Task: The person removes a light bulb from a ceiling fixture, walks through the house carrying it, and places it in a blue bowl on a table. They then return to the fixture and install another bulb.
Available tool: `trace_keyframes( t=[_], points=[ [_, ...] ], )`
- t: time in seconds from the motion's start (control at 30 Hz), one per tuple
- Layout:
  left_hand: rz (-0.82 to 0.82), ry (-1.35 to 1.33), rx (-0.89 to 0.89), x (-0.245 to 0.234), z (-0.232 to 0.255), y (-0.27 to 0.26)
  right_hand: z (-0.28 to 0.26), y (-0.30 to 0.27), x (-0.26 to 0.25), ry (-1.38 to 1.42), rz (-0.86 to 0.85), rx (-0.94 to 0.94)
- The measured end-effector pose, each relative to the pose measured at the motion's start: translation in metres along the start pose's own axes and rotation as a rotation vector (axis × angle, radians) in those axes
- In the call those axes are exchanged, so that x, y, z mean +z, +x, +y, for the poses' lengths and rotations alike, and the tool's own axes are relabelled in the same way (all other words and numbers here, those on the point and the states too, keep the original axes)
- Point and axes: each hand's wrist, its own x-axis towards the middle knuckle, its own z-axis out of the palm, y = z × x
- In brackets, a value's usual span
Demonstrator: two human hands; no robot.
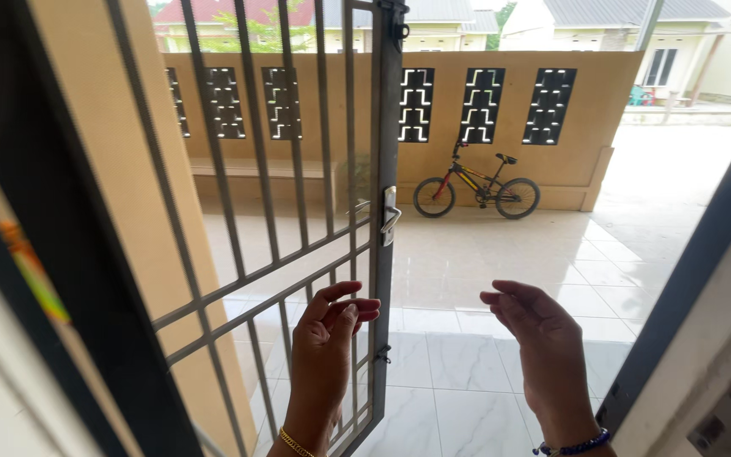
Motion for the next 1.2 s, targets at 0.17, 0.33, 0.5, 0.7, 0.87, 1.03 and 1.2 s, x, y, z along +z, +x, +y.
trace_keyframes(
  t=[0.17, 0.33, 0.5, 0.7, 0.87, 1.03, 1.2],
  points=[
    [-0.019, -0.067, 0.052, 0.014, -0.028, 0.059, 0.031, 0.039, 0.002, -0.019, 0.028, -0.002],
    [-0.042, -0.102, 0.098, 0.019, -0.053, 0.132, 0.059, 0.091, 0.012, -0.101, 0.052, -0.101],
    [-0.089, -0.079, 0.154, 0.036, -0.074, 0.203, 0.078, 0.134, 0.015, -0.052, 0.117, -0.165],
    [-0.145, -0.033, 0.037, 0.063, -0.100, 0.253, 0.100, 0.172, 0.013, -0.069, 0.205, -0.035],
    [-0.157, -0.043, 0.113, 0.078, -0.127, 0.288, 0.125, 0.217, 0.009, -0.057, 0.141, -0.016],
    [-0.054, 0.062, 0.268, 0.094, -0.153, 0.332, 0.151, 0.289, 0.002, -0.069, 0.008, -0.044],
    [0.071, 0.207, 0.410, 0.124, -0.172, 0.381, 0.176, 0.372, -0.004, -0.153, -0.071, 0.029]
  ],
)
